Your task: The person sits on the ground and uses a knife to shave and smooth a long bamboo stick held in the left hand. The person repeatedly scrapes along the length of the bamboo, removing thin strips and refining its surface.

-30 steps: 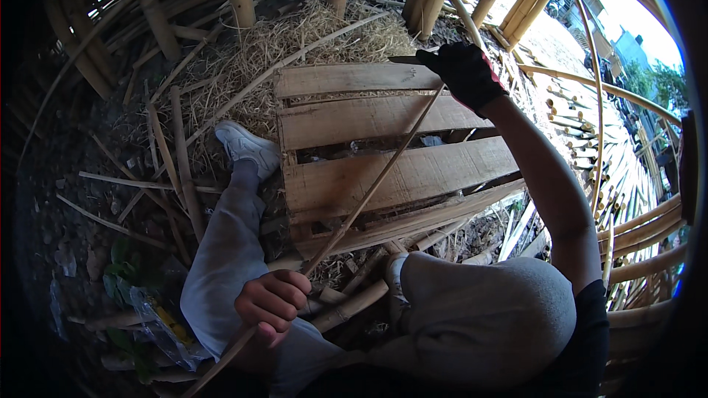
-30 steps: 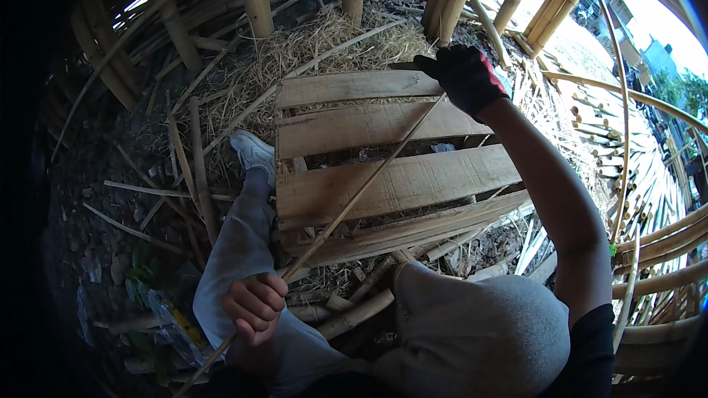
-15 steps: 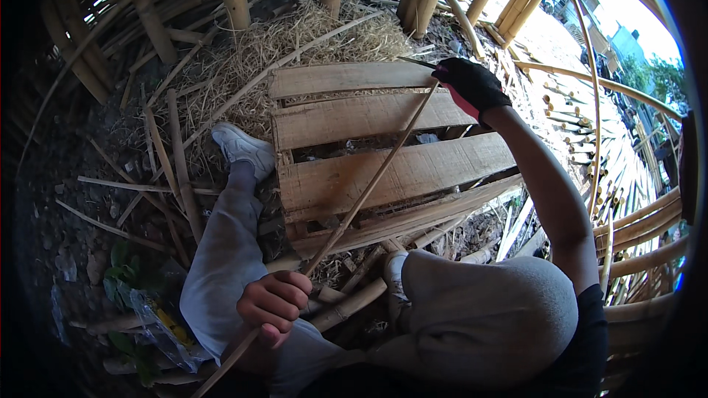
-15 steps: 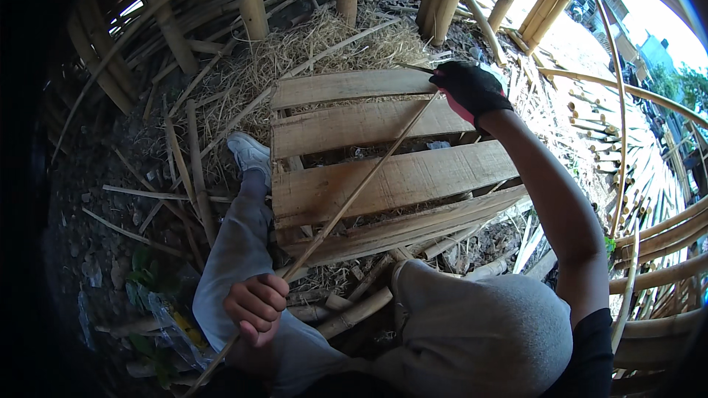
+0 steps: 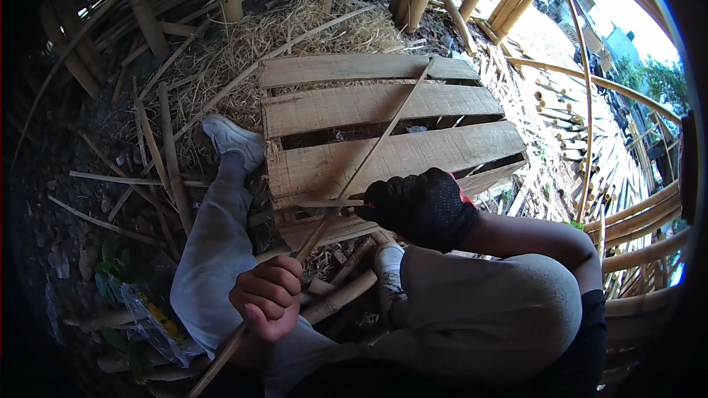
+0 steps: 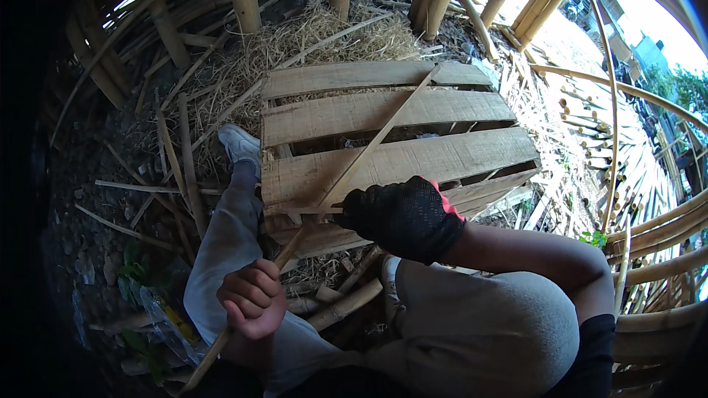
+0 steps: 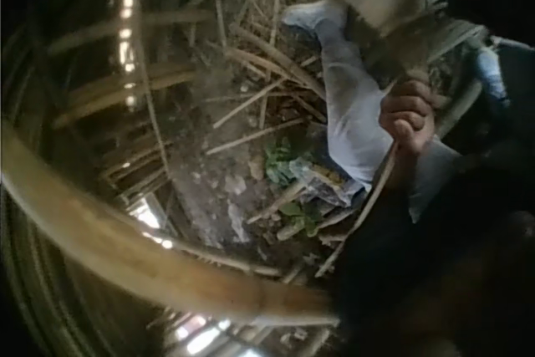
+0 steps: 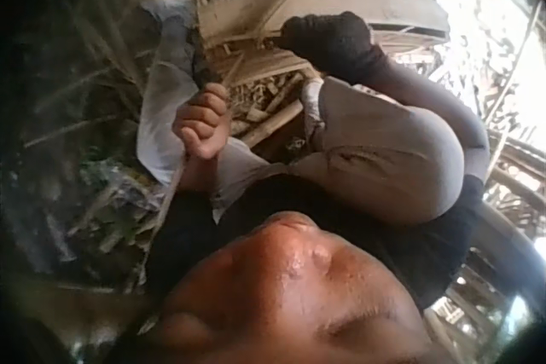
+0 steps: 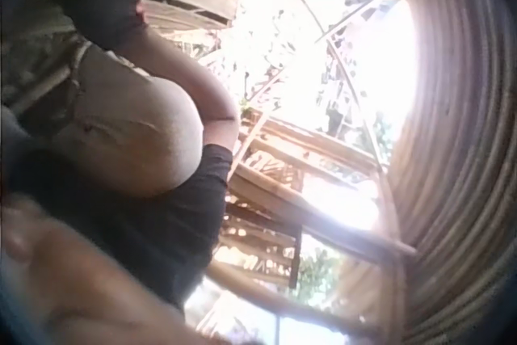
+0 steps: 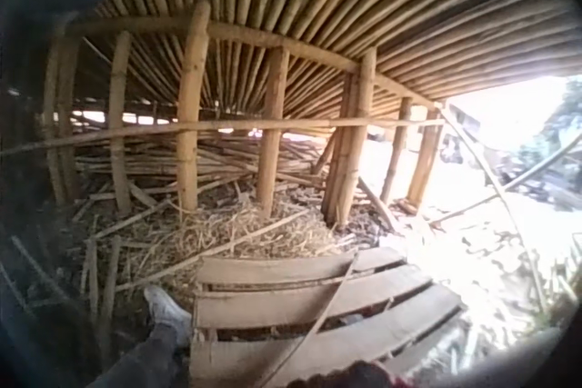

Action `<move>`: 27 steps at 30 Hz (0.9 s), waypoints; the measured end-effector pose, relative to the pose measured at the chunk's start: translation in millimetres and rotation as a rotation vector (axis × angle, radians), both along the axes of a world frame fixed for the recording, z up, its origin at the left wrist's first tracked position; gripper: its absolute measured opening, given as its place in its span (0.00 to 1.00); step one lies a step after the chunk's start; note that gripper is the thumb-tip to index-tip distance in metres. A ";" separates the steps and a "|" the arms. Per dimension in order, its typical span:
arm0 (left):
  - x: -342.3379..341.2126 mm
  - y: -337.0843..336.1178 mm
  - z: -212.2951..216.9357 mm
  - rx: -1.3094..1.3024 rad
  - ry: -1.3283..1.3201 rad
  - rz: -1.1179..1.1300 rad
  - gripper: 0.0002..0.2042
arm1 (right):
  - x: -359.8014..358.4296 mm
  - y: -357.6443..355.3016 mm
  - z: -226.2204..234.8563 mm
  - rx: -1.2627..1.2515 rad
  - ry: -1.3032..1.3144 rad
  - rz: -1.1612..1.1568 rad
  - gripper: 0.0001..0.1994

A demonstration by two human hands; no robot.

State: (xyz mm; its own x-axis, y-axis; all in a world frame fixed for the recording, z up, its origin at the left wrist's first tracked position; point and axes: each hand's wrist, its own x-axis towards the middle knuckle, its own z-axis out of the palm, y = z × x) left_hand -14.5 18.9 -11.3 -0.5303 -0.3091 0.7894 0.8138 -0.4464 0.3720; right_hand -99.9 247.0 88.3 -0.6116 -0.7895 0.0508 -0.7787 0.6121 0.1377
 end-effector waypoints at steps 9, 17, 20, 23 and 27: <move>8.8 0.4 11.3 -0.044 0.010 0.007 0.31 | -29.8 17.2 -2.7 0.000 0.108 -0.049 0.10; -2.8 -5.5 8.5 -0.167 0.114 -0.074 0.32 | -18.3 2.7 -1.1 -0.087 0.028 -0.080 0.14; 2.1 -6.6 10.1 -0.225 0.145 -0.155 0.32 | -15.2 10.2 -4.0 -0.095 0.004 0.041 0.14; -0.4 -5.5 8.4 -0.199 0.087 -0.119 0.32 | -31.0 18.0 -9.3 -0.052 0.016 0.026 0.15; -7.8 -2.2 13.9 -0.194 0.061 -0.091 0.32 | -36.2 17.8 -4.1 -0.101 -0.014 -0.052 0.18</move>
State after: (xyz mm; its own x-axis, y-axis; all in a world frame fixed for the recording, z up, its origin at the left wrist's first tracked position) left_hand -22.3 16.7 2.6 -0.4982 -0.1010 0.8612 0.7972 -0.4439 0.4092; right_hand -136.1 264.9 84.2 -0.6530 -0.7478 0.1199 -0.7468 0.6621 0.0627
